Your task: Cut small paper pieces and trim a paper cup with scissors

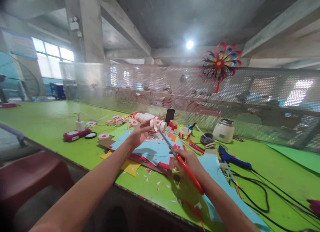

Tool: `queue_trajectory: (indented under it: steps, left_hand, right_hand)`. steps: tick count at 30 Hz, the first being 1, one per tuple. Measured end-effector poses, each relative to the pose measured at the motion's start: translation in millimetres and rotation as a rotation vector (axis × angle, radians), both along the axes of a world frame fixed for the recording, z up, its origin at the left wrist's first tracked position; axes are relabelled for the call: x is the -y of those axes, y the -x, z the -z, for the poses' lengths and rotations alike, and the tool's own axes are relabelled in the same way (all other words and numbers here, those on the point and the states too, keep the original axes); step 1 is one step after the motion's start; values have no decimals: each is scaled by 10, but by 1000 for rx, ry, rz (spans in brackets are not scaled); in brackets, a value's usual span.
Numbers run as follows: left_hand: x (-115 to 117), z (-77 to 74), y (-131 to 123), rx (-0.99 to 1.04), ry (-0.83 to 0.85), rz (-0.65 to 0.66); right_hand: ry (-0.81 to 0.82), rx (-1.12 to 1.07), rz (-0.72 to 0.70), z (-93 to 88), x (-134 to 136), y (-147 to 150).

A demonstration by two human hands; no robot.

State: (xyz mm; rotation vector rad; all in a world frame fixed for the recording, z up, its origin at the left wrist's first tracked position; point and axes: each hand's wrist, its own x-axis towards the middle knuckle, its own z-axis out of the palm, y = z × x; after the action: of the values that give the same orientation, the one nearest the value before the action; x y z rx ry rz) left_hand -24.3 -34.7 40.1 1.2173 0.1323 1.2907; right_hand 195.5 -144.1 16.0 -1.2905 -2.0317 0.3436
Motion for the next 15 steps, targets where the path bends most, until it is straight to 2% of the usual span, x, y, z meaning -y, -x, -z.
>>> queue_trajectory:
  steps: [5,15]
  left_hand:
    - [-46,26,-48,-31,-67,-133]
    - [-142,72,-93,-133,-171,-291]
  right_hand:
    - [-129,136,136,1,-31,-35]
    - [-193,354,250,-21,39,75]
